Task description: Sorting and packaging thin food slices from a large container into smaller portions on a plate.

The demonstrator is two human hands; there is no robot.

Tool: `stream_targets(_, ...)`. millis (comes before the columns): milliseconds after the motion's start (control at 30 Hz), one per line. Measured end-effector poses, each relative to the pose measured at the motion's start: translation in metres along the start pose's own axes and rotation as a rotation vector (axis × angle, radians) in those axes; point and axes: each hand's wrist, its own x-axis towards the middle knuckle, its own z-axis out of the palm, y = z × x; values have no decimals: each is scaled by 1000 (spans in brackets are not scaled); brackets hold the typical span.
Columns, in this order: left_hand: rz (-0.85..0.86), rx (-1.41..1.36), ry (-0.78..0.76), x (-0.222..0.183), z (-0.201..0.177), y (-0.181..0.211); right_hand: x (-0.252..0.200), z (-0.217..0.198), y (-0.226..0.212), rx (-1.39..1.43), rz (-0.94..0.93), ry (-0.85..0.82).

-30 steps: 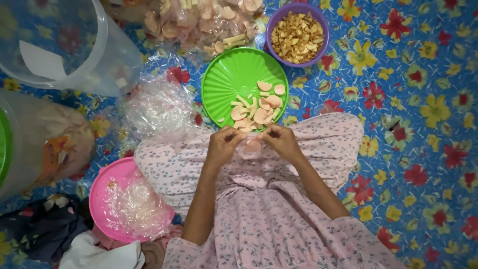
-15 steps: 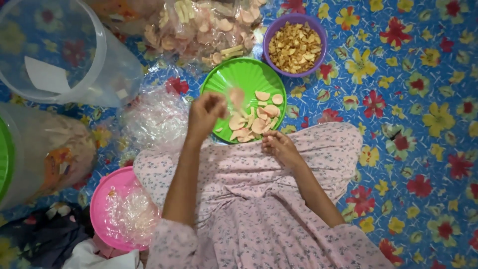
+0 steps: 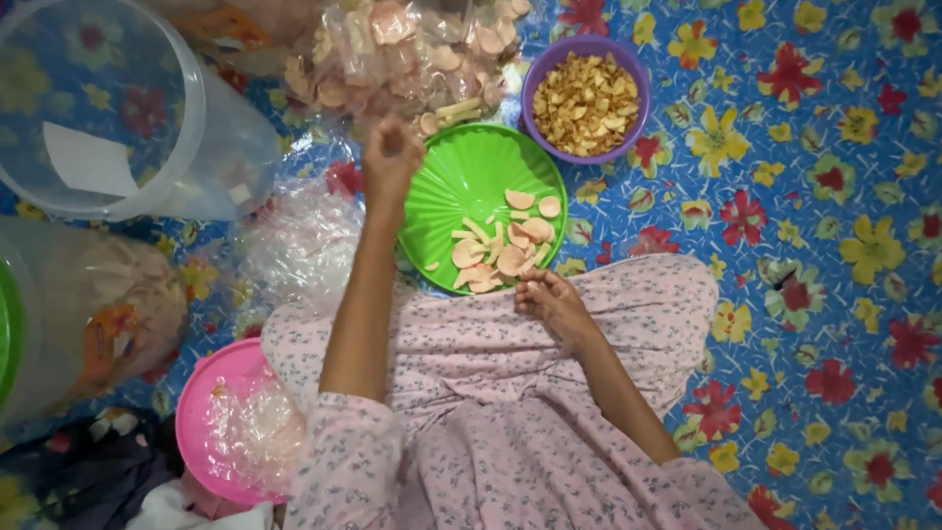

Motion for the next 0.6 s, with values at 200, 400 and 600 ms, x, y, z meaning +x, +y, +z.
stream_targets(200, 150, 148, -294, -84, -4, -87, 2, 0, 4, -42, 5, -14)
stream_targets(400, 2, 77, -378, -145, -9, -118, 4, 3, 5, -26, -18, -19)
stream_targets(600, -15, 74, -284, -172, -55, -70, 10, -6, 11, -48, -14, -25)
